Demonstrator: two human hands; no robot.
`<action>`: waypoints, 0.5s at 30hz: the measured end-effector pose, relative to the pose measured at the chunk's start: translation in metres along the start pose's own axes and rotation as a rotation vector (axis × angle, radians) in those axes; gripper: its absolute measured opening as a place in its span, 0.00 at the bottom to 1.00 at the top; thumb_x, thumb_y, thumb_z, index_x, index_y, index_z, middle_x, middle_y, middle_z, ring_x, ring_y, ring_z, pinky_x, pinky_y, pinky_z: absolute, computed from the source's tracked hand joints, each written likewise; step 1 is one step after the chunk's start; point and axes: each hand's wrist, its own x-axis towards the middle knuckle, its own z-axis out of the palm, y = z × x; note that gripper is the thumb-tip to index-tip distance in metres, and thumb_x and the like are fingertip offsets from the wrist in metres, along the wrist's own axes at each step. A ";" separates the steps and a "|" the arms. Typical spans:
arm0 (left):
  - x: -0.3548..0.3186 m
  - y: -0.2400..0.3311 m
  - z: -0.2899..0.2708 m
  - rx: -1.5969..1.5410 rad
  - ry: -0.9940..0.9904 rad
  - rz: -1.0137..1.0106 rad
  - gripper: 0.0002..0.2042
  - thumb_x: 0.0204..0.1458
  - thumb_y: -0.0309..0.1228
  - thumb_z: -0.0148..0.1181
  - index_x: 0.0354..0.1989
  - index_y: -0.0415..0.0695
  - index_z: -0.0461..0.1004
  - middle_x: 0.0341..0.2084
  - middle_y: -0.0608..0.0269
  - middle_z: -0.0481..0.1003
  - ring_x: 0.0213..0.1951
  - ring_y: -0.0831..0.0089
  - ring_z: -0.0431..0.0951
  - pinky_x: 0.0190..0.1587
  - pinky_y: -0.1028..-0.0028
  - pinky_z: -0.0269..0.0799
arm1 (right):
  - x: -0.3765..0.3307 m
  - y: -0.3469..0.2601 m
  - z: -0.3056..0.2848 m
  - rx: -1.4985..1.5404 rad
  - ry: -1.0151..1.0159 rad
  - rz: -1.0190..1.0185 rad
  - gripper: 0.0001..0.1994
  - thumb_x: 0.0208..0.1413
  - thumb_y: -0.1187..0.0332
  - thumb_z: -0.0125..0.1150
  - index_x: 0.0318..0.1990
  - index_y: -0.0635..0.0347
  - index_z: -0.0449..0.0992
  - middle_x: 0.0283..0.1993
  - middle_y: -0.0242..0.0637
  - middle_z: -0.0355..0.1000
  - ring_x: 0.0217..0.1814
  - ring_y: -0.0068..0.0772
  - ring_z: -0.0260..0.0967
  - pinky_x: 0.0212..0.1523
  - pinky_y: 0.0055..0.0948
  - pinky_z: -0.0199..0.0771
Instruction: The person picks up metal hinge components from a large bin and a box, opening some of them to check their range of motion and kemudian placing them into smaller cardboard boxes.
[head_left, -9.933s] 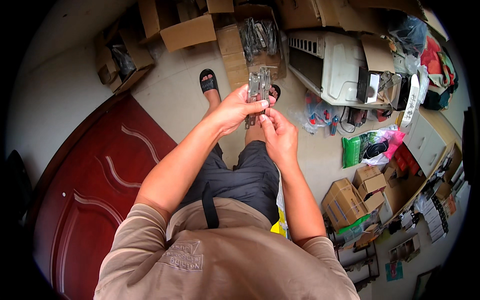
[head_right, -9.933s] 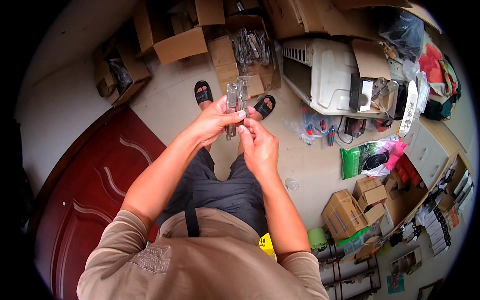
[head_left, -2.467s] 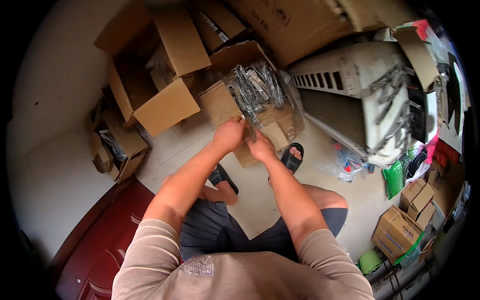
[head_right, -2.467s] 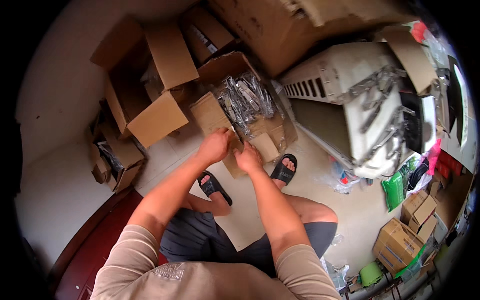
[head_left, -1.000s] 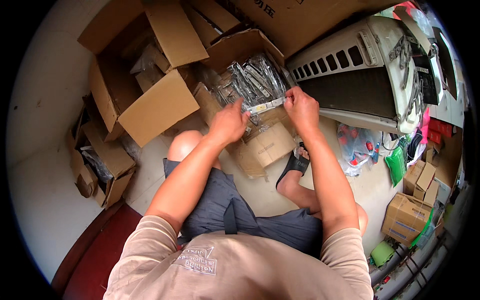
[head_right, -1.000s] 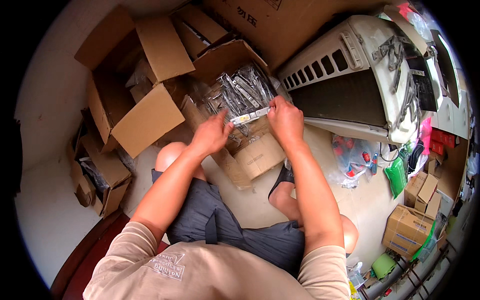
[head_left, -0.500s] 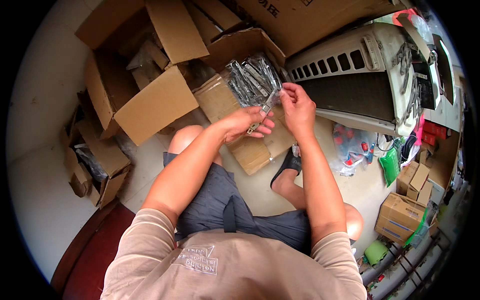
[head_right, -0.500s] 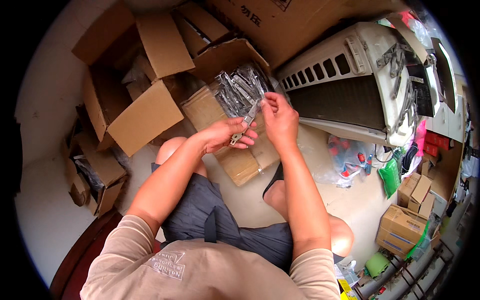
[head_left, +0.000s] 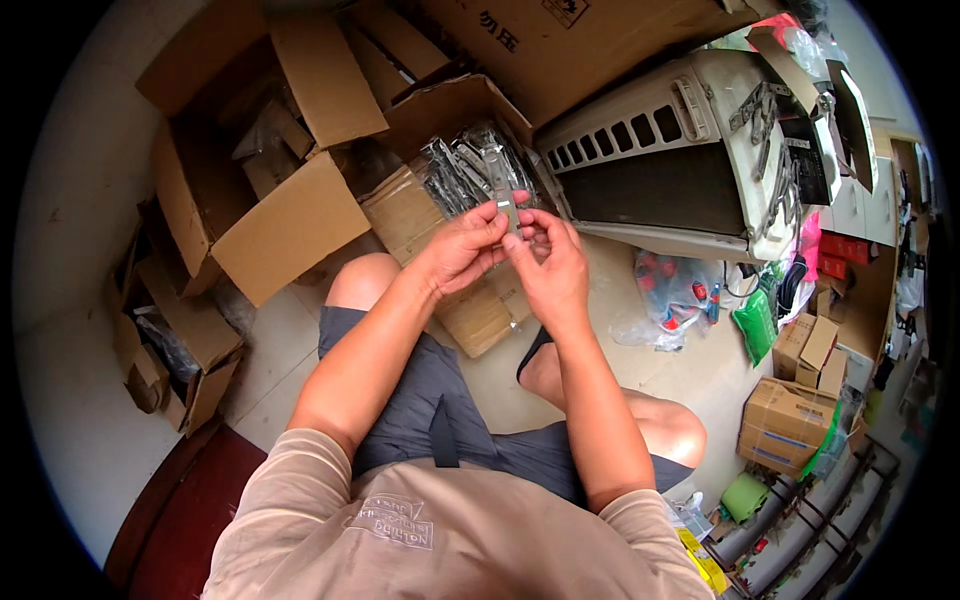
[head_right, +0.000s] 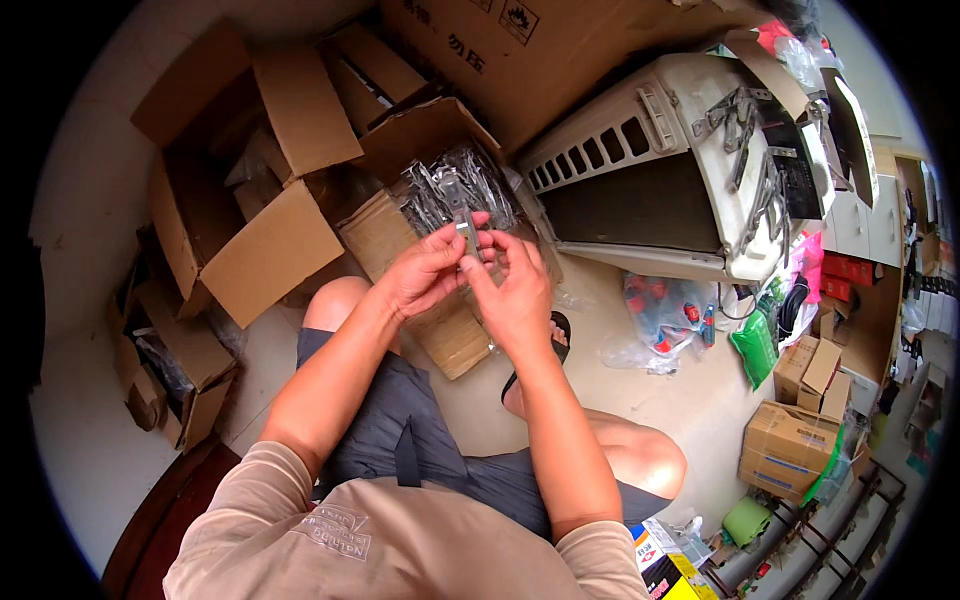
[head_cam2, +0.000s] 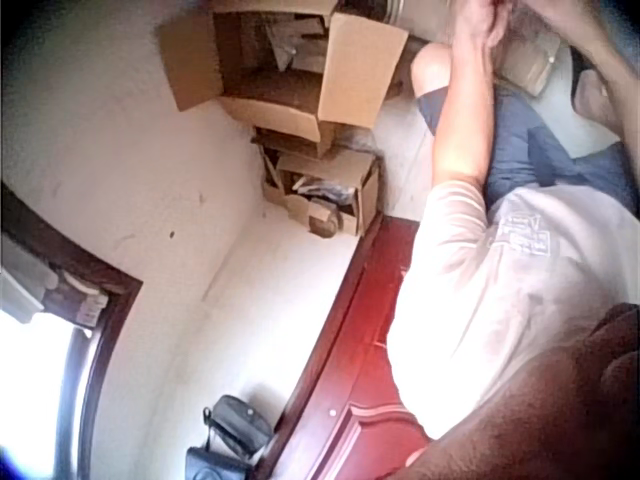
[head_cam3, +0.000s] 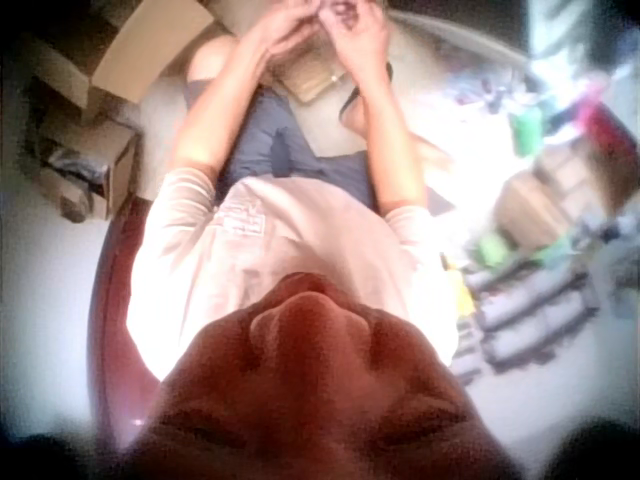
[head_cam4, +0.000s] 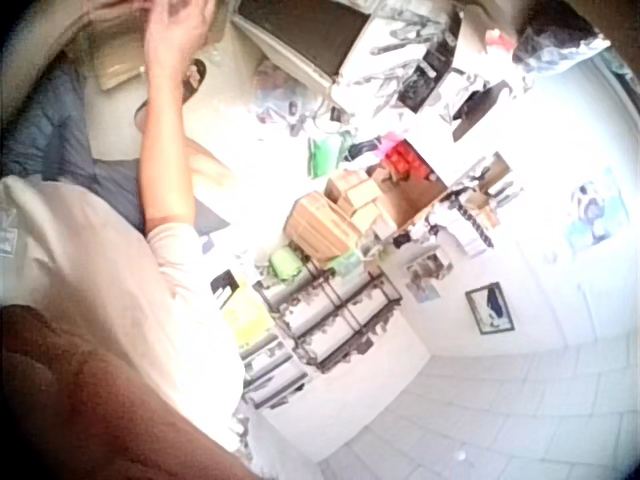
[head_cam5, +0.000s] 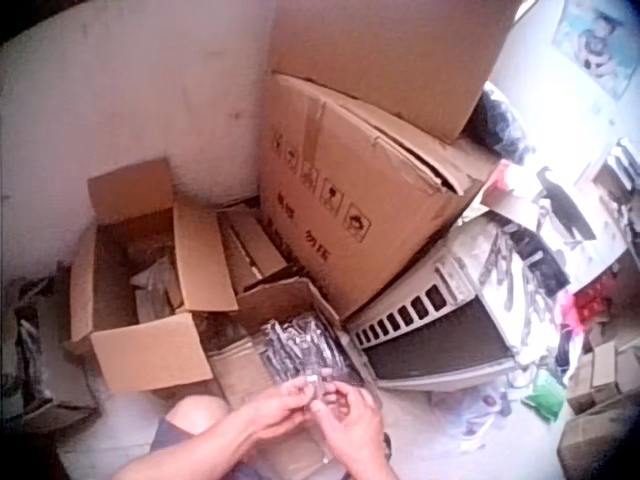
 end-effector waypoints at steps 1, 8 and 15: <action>0.000 -0.005 0.002 -0.035 -0.015 0.025 0.26 0.72 0.36 0.57 0.75 0.42 0.61 0.58 0.58 0.76 0.60 0.66 0.78 0.68 0.62 0.74 | -0.005 -0.004 -0.003 0.015 -0.018 0.050 0.23 0.58 0.65 0.76 0.58 0.62 0.79 0.49 0.40 0.78 0.45 0.33 0.79 0.48 0.33 0.81; -0.009 -0.036 0.020 -0.113 -0.001 0.060 0.29 0.67 0.37 0.64 0.73 0.43 0.64 0.55 0.57 0.79 0.58 0.64 0.80 0.64 0.63 0.77 | -0.015 -0.034 -0.041 -0.125 -0.116 0.070 0.23 0.51 0.62 0.81 0.53 0.60 0.82 0.42 0.37 0.81 0.41 0.31 0.79 0.45 0.32 0.82; -0.016 -0.056 0.034 -0.154 -0.018 0.035 0.27 0.65 0.37 0.67 0.69 0.44 0.67 0.53 0.59 0.79 0.56 0.64 0.81 0.64 0.62 0.77 | -0.023 -0.048 -0.068 -0.313 -0.203 0.007 0.22 0.50 0.65 0.82 0.51 0.65 0.83 0.41 0.39 0.84 0.39 0.30 0.83 0.44 0.30 0.85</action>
